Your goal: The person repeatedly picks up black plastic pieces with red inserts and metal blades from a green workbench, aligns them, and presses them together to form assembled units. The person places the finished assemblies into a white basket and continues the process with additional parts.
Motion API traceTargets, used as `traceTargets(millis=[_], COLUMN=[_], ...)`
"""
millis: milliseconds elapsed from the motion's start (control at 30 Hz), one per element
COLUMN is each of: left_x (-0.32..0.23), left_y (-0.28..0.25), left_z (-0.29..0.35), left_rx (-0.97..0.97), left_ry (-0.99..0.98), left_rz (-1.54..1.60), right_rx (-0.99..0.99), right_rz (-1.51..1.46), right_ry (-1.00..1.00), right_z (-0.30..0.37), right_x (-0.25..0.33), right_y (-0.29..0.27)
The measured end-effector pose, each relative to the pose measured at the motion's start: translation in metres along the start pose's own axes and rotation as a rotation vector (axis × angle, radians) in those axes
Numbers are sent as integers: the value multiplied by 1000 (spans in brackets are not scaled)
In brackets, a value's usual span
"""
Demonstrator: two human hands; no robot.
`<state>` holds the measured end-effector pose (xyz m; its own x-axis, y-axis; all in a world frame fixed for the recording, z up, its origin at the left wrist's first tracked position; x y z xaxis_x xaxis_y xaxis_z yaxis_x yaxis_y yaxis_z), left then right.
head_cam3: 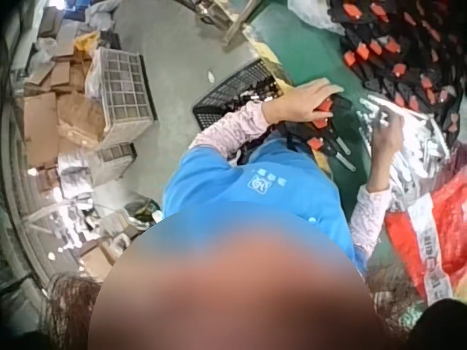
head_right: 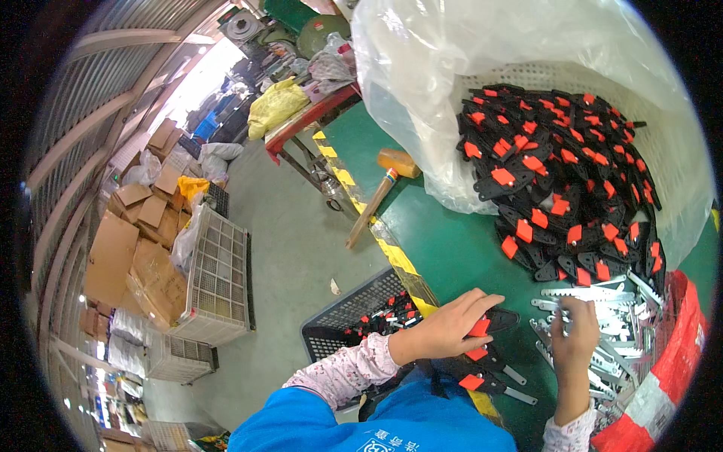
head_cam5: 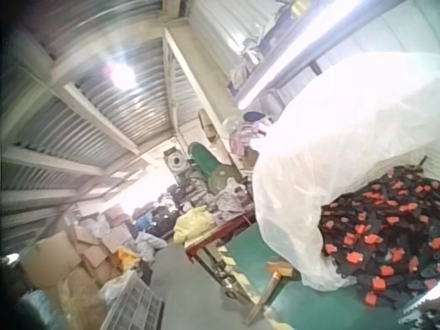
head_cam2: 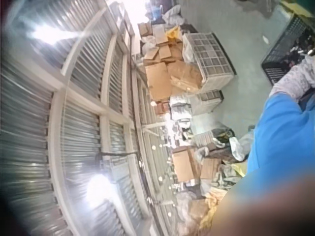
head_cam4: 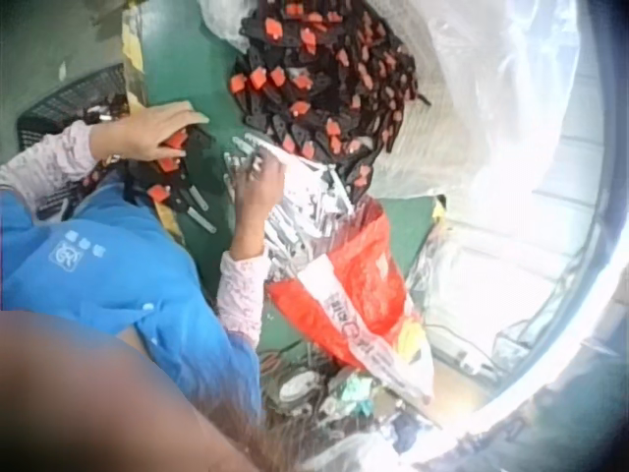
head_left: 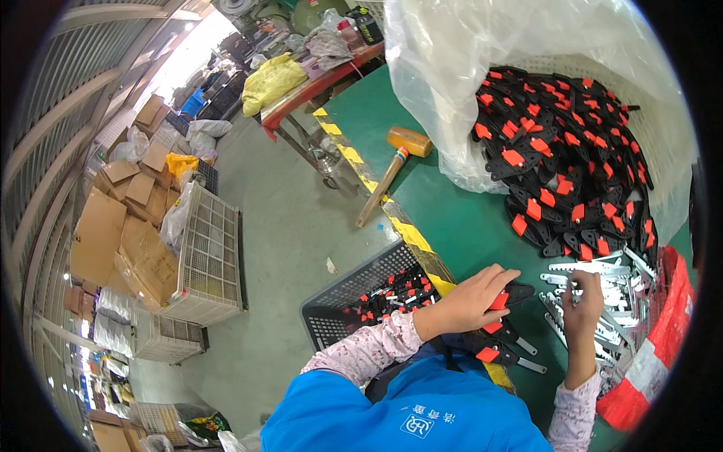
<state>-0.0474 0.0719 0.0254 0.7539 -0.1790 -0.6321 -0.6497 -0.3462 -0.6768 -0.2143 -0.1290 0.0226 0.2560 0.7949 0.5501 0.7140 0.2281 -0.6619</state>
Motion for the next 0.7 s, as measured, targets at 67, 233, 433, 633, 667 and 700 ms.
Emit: traceTargets(millis=[67, 233, 433, 633, 667, 700], left_x=[5, 8, 2, -1, -1, 0], left_y=[2, 10, 13, 3, 6, 6], left_z=[0, -2, -4, 0, -3, -5], left_rx=[13, 35, 5, 19, 7, -3], left_ry=[23, -31, 4, -55, -4, 48], left_rz=[-7, -6, 34, -1, -5, -7], right_rx=[-196, -193, -133, -276, -276, -230], right_rz=[-391, -1095, -1076, -1112, -1066, -1070], right_ry=[299, 774, 842, 819, 841, 765], right_z=[16, 24, 46, 47, 52, 56], right_x=[-15, -17, 5, 13, 12, 3], right_y=[-1, -12, 4, -10, -14, -7])
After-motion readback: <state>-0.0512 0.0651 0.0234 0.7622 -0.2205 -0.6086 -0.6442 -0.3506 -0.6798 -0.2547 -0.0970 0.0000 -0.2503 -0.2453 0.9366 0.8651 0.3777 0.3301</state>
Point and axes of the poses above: each hand's wrist, its own z-axis away from the middle knuckle, its own y-axis out of the palm, x = y × z, the point moved 3 cm from there along -z, towards the middle knuckle, and after that the axes turned 9 degrees about y, right-handed, at the moved point
